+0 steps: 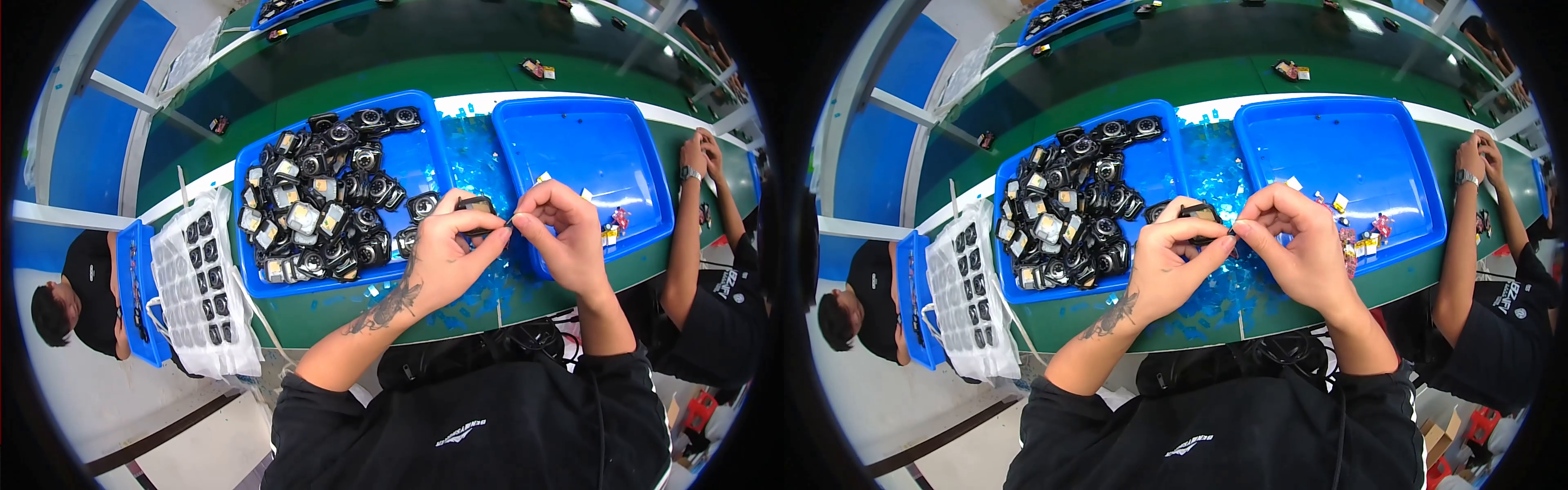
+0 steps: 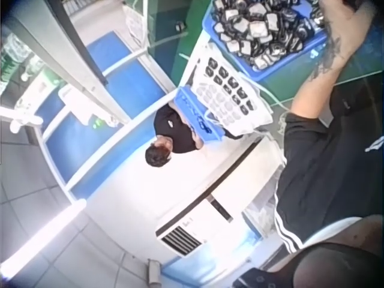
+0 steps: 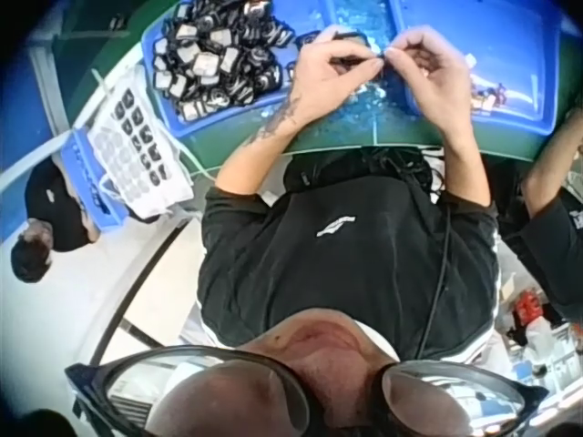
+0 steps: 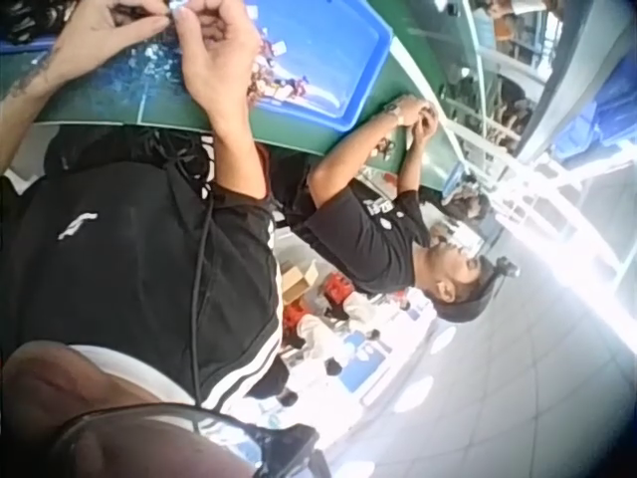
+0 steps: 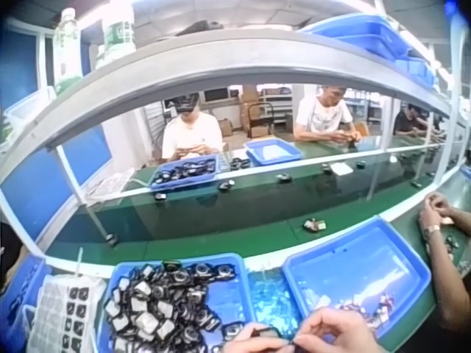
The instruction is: Manual assembly of small electronic units, involving attaching batteries and circuit boards into plastic housings.
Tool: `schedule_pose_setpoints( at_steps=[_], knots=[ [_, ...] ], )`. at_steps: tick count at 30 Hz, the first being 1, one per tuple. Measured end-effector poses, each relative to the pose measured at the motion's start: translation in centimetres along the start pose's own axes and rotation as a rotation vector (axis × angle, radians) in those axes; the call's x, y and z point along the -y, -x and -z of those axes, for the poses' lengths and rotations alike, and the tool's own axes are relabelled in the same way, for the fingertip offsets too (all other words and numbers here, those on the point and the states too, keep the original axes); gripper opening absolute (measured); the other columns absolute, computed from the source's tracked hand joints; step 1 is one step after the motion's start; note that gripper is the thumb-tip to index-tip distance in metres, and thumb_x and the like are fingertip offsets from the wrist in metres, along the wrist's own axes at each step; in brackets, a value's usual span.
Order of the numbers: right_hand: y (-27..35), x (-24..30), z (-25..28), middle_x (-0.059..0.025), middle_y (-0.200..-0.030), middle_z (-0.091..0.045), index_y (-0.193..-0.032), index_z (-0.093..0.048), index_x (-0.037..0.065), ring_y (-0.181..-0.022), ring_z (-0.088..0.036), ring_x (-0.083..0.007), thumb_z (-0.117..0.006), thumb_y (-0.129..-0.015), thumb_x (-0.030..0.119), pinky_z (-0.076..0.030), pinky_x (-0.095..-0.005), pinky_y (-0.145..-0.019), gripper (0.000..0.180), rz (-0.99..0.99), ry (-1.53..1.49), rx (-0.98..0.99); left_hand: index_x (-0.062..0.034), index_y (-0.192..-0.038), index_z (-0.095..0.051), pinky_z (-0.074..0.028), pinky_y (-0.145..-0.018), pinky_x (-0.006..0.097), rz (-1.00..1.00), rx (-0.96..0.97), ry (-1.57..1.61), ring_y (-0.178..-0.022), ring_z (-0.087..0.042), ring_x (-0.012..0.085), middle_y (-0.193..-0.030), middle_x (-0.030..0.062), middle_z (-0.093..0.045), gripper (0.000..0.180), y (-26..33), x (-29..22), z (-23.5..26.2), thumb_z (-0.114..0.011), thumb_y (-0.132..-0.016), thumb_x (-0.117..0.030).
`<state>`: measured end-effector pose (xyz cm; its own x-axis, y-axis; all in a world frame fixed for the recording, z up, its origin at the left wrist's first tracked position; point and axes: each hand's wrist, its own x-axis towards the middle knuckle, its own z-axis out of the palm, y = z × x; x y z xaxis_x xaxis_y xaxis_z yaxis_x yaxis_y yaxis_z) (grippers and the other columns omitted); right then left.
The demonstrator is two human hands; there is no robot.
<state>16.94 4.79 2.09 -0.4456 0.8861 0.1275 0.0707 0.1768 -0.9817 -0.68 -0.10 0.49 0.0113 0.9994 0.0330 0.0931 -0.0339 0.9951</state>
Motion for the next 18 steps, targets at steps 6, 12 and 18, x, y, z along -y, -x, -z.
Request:
schedule_pose_setpoints(
  at_steps=[6, 12, 18],
  knots=[
    [-0.5, 0.0, -0.3, -0.0078, -0.083, -0.061, -0.083, -0.062, 0.0, -0.072, -0.061, -0.0158, -0.07, -0.077, -0.004, -0.048, -0.0231, -0.06, 0.011, 0.245, 0.364, -0.049, -0.0033, -0.091, -0.073, -0.045, -0.058, 0.022, 0.003, -0.006, 0.046, -0.075, -0.056, 0.0097, -0.097, 0.0063, -0.056, 0.012, 0.3, 0.6, -0.2, -0.074, -0.08, -0.01],
    [-0.3, 0.8, -1.1, -0.0104, -0.081, -0.061, -0.082, -0.062, 0.001, -0.07, -0.06, -0.0228, -0.071, -0.073, -0.007, -0.048, -0.0304, -0.057, 0.015, 0.614, 0.676, -0.166, -0.0013, -0.092, -0.073, -0.045, -0.054, 0.02, -0.011, -0.051, 0.166, -0.073, -0.055, 0.0093, -0.099, 0.0065, -0.056, 0.012, 0.3, 1.1, -0.4, -0.072, -0.081, -0.006],
    [-0.1, 0.8, -0.4, -0.0109, -0.077, -0.062, -0.088, -0.066, 0.002, -0.066, -0.06, -0.0261, -0.069, -0.075, -0.005, -0.049, -0.0346, -0.058, 0.015, 0.291, 0.582, -0.078, 0.001, -0.088, -0.071, -0.051, -0.058, 0.018, -0.049, -0.076, 0.119, -0.088, -0.053, 0.0104, -0.082, 0.0082, -0.063, 0.006, -0.3, 0.2, 0.1, -0.069, -0.084, -0.003]
  ],
)
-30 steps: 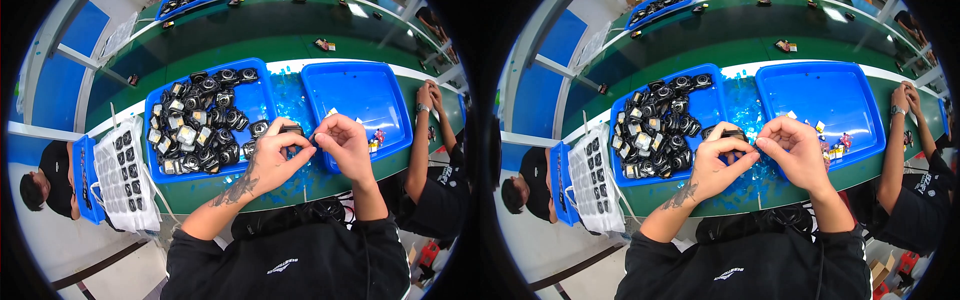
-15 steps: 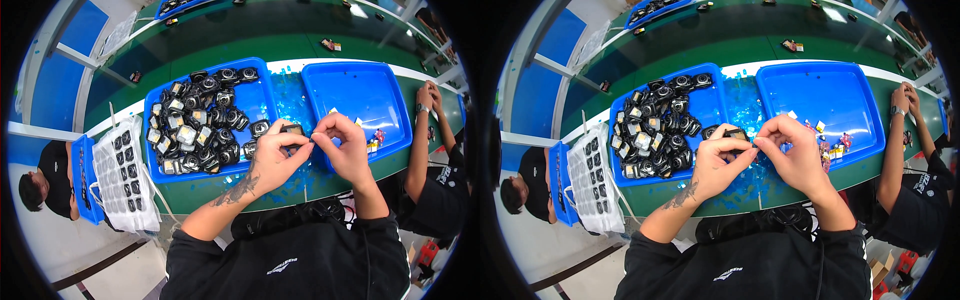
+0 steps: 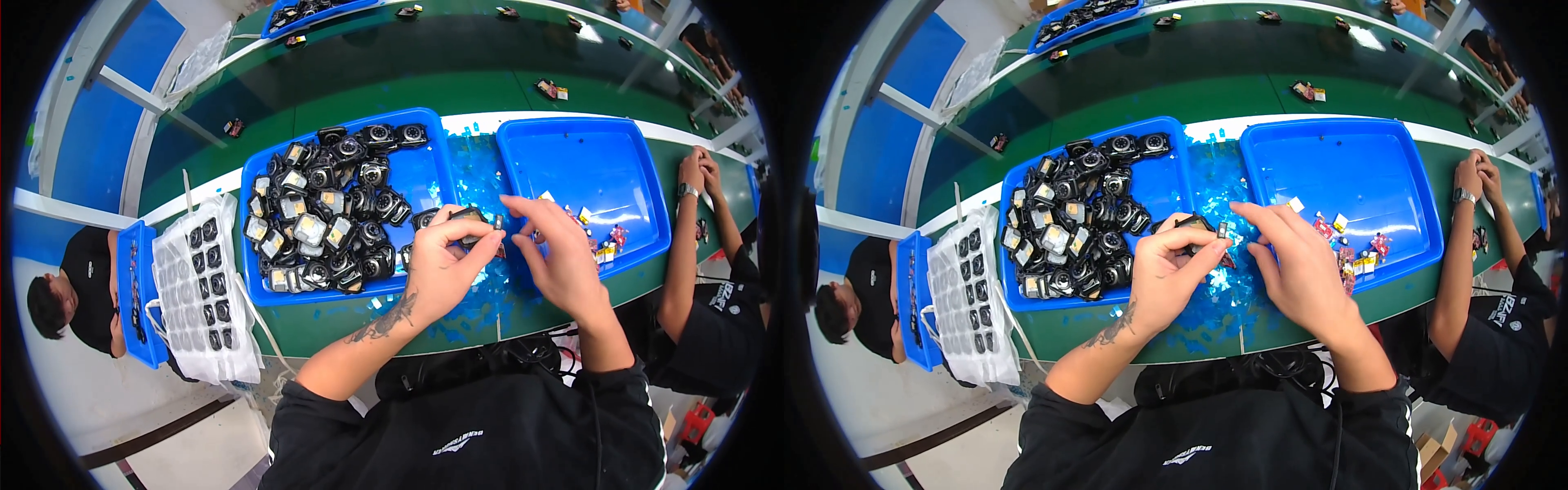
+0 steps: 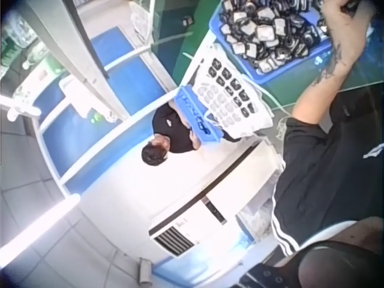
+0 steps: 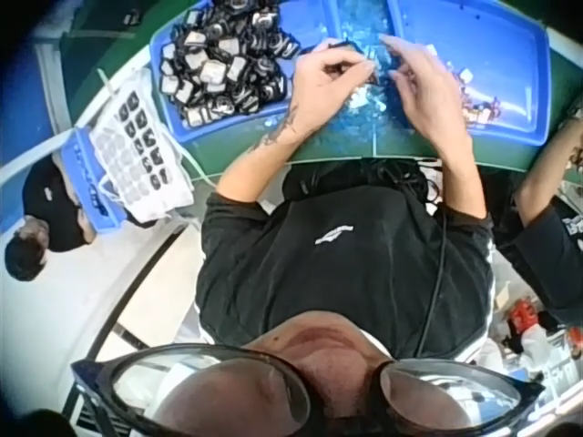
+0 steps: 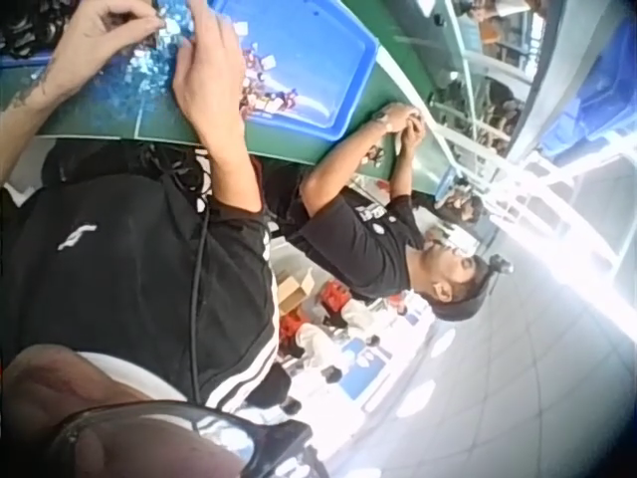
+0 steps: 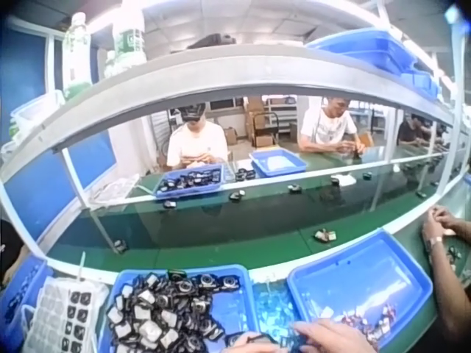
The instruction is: Manual assembly of small electronic units, involving attaching batteries and circuit boards into plastic housings.
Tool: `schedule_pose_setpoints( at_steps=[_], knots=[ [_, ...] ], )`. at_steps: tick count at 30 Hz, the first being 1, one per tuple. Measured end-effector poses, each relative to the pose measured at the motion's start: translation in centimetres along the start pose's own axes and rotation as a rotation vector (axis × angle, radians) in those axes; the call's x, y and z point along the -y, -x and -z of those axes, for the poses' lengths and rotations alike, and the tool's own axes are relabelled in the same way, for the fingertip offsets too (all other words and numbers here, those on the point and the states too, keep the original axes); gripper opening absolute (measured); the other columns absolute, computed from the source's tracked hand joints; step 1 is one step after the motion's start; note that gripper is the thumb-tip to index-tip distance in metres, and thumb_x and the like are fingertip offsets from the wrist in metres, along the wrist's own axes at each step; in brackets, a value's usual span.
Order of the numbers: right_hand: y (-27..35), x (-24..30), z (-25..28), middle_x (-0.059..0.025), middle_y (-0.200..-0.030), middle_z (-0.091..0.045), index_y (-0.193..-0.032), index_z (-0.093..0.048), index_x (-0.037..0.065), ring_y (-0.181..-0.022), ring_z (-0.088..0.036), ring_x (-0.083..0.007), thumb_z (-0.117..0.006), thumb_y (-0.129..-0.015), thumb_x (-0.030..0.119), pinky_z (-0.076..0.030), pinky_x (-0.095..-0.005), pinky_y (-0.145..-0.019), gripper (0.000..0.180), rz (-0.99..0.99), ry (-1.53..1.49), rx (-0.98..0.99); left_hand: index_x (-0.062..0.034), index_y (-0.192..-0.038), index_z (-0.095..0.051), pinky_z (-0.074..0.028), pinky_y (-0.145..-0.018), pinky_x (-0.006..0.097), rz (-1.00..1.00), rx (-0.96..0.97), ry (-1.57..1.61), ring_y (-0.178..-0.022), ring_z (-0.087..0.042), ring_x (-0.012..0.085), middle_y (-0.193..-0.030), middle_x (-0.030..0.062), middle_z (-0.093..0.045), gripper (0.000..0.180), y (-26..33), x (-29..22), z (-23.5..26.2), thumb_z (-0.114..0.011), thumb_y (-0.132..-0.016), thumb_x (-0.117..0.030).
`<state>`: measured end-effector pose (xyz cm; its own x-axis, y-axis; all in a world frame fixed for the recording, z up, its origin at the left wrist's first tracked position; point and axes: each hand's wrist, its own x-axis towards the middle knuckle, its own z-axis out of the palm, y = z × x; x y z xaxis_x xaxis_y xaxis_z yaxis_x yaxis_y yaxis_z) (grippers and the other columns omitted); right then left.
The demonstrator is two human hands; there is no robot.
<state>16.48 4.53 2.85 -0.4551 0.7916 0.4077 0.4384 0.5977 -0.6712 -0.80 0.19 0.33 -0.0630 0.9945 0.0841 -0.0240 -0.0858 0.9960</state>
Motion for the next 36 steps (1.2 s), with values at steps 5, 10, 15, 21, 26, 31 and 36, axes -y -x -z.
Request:
schedule_pose_setpoints(
  at_steps=[5, 10, 15, 21, 26, 31, 36],
  knots=[
    [-0.6, -0.7, 0.8, -0.0074, -0.084, -0.064, -0.093, -0.068, 0.002, -0.067, -0.062, -0.0174, -0.069, -0.08, 0.001, -0.047, -0.0289, -0.06, 0.012, -0.285, -0.153, 0.126, 0.0028, -0.089, -0.069, -0.049, -0.058, 0.019, 0.115, 0.062, 0.082, -0.084, -0.055, 0.0099, -0.086, 0.0067, -0.062, 0.007, 0.2, -0.6, 0.3, -0.066, -0.087, -0.003],
    [0.4, -1.7, 0.0, -0.009, -0.098, -0.064, -0.101, -0.065, -0.004, -0.088, -0.062, -0.0109, -0.064, -0.086, -0.004, -0.052, -0.0216, -0.071, 0.015, -0.31, -0.897, 0.154, 0.0023, -0.1, -0.067, -0.048, -0.061, 0.022, 0.216, 0.21, 0.38, -0.077, -0.06, 0.009, -0.096, 0.0065, -0.061, 0.014, 0.3, -0.1, 0.3, -0.062, -0.092, -0.007],
    [0.5, -1.7, 1.7, -0.0129, -0.099, -0.065, -0.102, -0.061, -0.006, -0.089, -0.065, -0.0141, -0.065, -0.085, -0.007, -0.054, -0.0249, -0.077, 0.018, -0.319, -0.875, 0.0, 0.0001, -0.132, -0.045, -0.048, -0.076, 0.023, 0.068, 0.052, 0.338, -0.092, -0.058, 0.0089, -0.112, 0.009, -0.059, 0.037, -0.1, -0.2, -0.1, -0.048, -0.096, 0.001],
    [0.5, -0.5, 2.0, -0.0113, -0.093, -0.067, -0.095, -0.064, -0.004, -0.082, -0.067, -0.0136, -0.069, -0.081, -0.008, -0.055, -0.0252, -0.075, 0.015, -0.227, -0.561, -0.044, -0.001, -0.13, -0.038, -0.048, -0.087, 0.024, 0.091, 0.002, 0.315, -0.101, -0.059, 0.0107, -0.119, 0.0147, -0.061, 0.037, 0.1, 0.2, 0.3, -0.047, -0.095, 0.004],
    [0.0, 0.2, 1.4, -0.0095, -0.089, -0.067, -0.092, -0.065, -0.004, -0.079, -0.067, -0.0136, -0.071, -0.08, -0.006, -0.056, -0.0239, -0.072, 0.014, -0.171, -0.426, 0.073, -0.0003, -0.118, -0.049, -0.052, -0.086, 0.026, 0.082, -0.083, 0.334, -0.1, -0.064, 0.0146, -0.119, 0.0168, -0.063, 0.022, -0.3, 0.6, 0.1, -0.051, -0.096, -0.002],
    [0.4, -0.2, 1.2, -0.01, -0.088, -0.067, -0.093, -0.063, -0.006, -0.082, -0.068, -0.0142, -0.068, -0.083, -0.007, -0.056, -0.023, -0.072, 0.011, -0.306, -0.668, 0.046, 0.0016, -0.119, -0.05, -0.057, -0.083, 0.03, 0.105, -0.209, 0.379, -0.1, -0.065, 0.0197, -0.117, 0.0196, -0.062, 0.022, -0.6, 0.0, 0.3, -0.049, -0.097, -0.003],
    [0.3, -0.3, 0.6, -0.0091, -0.088, -0.067, -0.099, -0.066, -0.005, -0.081, -0.067, -0.0131, -0.066, -0.084, -0.006, -0.054, -0.0214, -0.072, 0.015, -0.372, -0.618, -0.035, 0.0037, -0.13, -0.043, -0.054, -0.088, 0.032, 0.232, -0.088, 0.569, -0.105, -0.062, 0.0199, -0.118, 0.018, -0.06, 0.037, -0.3, 0.7, 0.3, -0.053, -0.095, -0.001]
  ],
)
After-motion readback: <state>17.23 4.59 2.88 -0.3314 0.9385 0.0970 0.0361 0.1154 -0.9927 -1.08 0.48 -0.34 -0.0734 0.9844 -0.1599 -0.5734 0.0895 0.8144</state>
